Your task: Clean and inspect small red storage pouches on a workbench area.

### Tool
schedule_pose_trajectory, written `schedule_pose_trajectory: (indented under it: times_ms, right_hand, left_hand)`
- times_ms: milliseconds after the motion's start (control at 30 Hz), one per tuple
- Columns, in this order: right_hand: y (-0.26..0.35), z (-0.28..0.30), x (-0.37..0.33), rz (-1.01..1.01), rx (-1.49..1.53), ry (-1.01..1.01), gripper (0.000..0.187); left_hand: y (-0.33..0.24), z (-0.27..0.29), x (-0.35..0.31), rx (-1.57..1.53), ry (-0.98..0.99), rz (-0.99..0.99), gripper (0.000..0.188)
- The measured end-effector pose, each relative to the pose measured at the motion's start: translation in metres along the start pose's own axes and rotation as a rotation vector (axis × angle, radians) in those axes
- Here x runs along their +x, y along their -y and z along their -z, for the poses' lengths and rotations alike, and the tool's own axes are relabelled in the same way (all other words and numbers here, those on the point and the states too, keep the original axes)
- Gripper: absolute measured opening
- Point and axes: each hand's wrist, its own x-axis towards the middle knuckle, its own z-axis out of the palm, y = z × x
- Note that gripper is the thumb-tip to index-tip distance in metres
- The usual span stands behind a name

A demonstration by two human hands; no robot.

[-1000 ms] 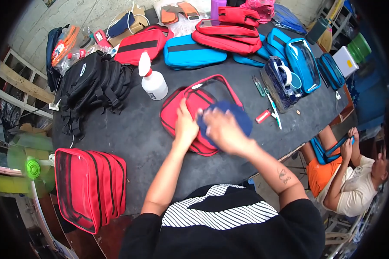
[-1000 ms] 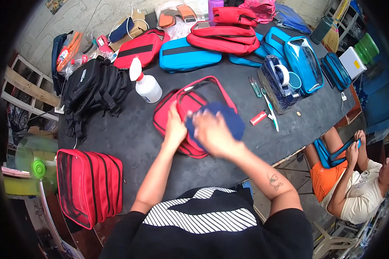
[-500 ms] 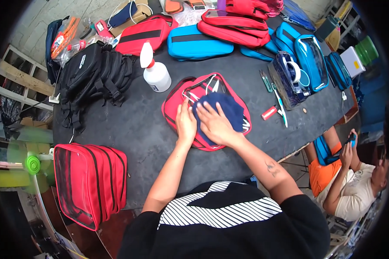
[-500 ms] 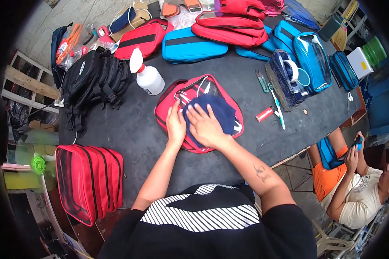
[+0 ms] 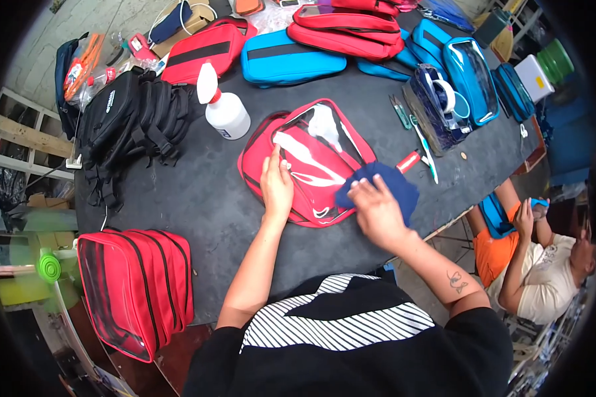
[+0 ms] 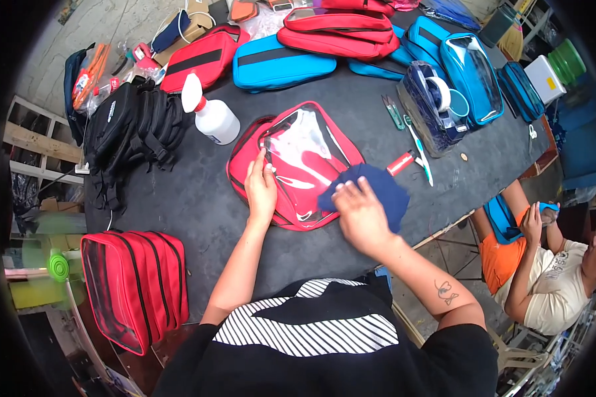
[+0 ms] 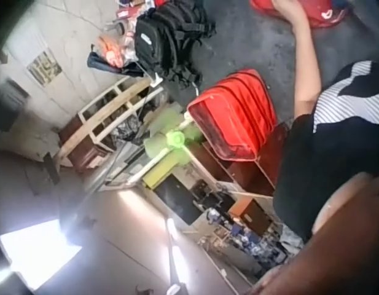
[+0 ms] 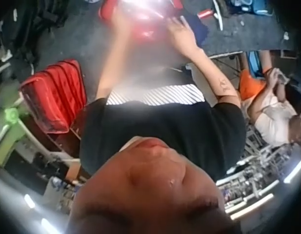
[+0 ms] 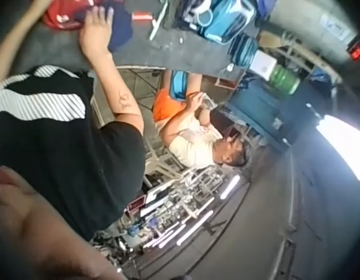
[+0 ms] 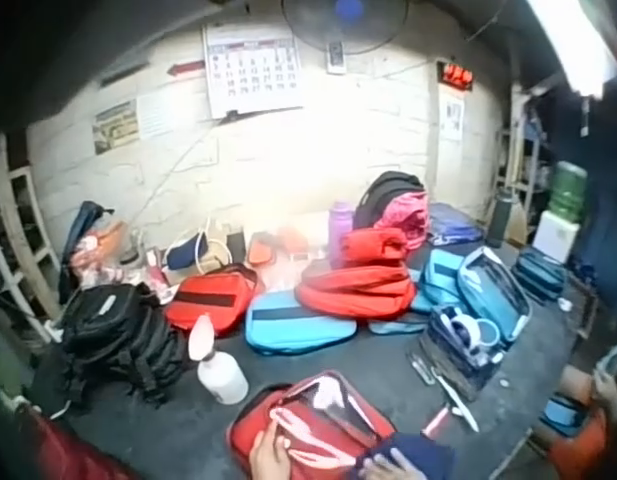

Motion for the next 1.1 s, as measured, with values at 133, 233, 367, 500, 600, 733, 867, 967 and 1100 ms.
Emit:
schedule_pose_trajectory:
  times_ms: [133,233,367,500,600,733,867,967,1100]
  right_hand:
    - [0.012,-0.009,0.006,0.187,0.312,0.202,0.037]
    - [-0.002,-0.031,0.062,0.186,0.126,0.082,0.042]
    - [0.008,-0.070,0.124,0.159,0.031,-0.104,0.045]
    - [0.023,-0.061,0.095,0.134,0.067,-0.040,0.045]
    - [0.030,-0.059,0.060,0.033,0.065,0.042,0.043]
    - [0.022,-0.057,0.097,0.075,-0.001,-0.109,0.043]
    - [0.030,-0.063,0.092,0.080,0.182,-0.015,0.041]
    - [0.018,-0.067,0.103,0.159,0.245,-0.016,0.040]
    - [0.014,-0.072,0.133,0.178,0.101,-0.183,0.042]
  left_hand:
    - [0.014,-0.001,0.001,0.036,-0.026,-0.081,0.036]
    - [0.016,-0.002,0.002,0.005,0.057,-0.026,0.039]
    - [0.005,0.000,0.002,-0.089,0.067,-0.032,0.045]
    - [0.013,0.000,-0.003,-0.040,0.031,-0.016,0.046]
    - [0.005,0.007,-0.006,-0.033,0.097,0.082,0.043]
    - [0.014,-0.003,-0.001,0.018,-0.046,-0.135,0.043]
    - [0.014,0.002,-0.003,-0.002,-0.050,-0.061,0.048]
    - [0.000,0.012,0.002,-0.052,0.160,0.065,0.063]
    - [0.002,0.007,0.000,-0.110,0.026,-0.029,0.058]
